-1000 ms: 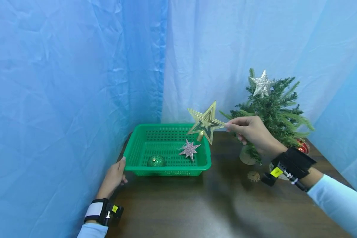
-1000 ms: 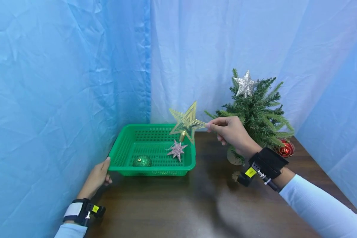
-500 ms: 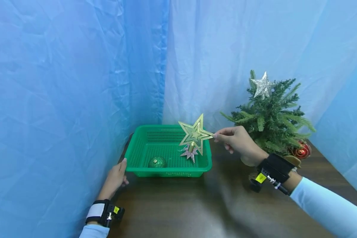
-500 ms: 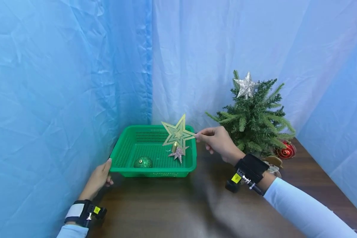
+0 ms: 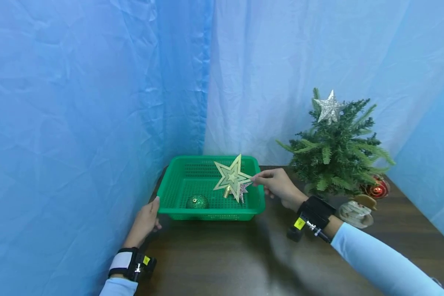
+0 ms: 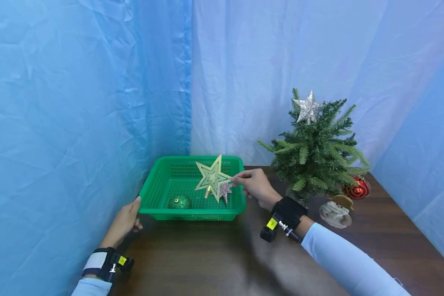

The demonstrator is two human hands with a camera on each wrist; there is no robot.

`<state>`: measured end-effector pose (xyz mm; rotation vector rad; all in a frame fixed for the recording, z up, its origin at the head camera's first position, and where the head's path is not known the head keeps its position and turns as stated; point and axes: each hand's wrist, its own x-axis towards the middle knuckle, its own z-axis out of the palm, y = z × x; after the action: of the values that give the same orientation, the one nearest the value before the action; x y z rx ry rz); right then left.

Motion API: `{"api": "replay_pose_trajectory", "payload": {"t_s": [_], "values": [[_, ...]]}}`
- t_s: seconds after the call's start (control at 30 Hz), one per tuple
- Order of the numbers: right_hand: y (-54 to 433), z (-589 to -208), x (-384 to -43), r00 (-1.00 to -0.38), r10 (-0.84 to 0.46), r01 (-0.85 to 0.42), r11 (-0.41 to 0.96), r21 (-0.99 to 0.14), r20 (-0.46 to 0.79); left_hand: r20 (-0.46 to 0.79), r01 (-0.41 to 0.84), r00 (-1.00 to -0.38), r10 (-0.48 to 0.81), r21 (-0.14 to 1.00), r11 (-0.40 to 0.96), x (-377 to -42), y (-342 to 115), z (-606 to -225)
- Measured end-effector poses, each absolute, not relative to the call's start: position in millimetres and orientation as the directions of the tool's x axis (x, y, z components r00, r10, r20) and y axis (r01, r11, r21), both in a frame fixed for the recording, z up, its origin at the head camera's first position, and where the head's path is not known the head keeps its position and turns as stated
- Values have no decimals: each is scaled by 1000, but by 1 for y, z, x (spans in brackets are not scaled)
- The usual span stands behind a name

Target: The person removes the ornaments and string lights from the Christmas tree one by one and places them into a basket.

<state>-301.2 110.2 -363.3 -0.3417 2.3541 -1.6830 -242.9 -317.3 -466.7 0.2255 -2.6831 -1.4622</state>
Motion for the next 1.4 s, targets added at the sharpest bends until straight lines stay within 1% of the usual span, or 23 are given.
{"api": "replay_pose_trajectory", "payload": {"t_s": [0.17, 0.37, 0.57, 0.67, 0.77, 0.9, 1.03, 1.13, 1.2, 1.3, 1.37, 1.4], "values": [[108, -377, -306, -946, -308, 0, 307, -952, -99, -2, -90, -986, -165, 844, 529, -243, -317, -467], [100, -387, -312, -929, -336, 58, 287, -956, -157, 7, -81, -986, -164, 846, 527, -244, -317, -468], [92, -397, -311, -925, -326, 87, 316, -945, -194, -7, -98, -985, -172, 842, 530, -244, -311, -474], [86, -401, -313, -924, -323, 89, 336, -937, -204, -6, -95, -986, -168, 846, 526, -245, -309, -475], [79, -402, -318, -918, -344, 56, 376, -925, -196, 10, -81, -986, -166, 843, 533, -245, -313, -473], [72, -401, -321, -913, -366, 27, 390, -920, -182, 17, -80, -985, -169, 834, 546, -246, -318, -470], [75, -396, -311, -911, -360, 61, 366, -929, -202, -5, -93, -987, -163, 837, 540, -245, -317, -469], [81, -382, -297, -891, -412, 40, 351, -936, -192, -16, -101, -987, -161, 838, 536, -243, -317, -468], [87, -361, -286, -866, -474, -15, 344, -939, -160, -20, -102, -987, -157, 838, 537, -242, -317, -467], [101, -317, -272, -837, -537, -102, 345, -933, -107, -19, -95, -989, -146, 838, 537, -244, -318, -467], [114, -282, -267, -836, -544, -170, 368, -914, -63, -18, -93, -989, -144, 838, 538, -245, -319, -466], [122, -265, -266, -847, -531, -205, 394, -896, -40, -15, -91, -990, -144, 837, 540, -245, -319, -466]]}}
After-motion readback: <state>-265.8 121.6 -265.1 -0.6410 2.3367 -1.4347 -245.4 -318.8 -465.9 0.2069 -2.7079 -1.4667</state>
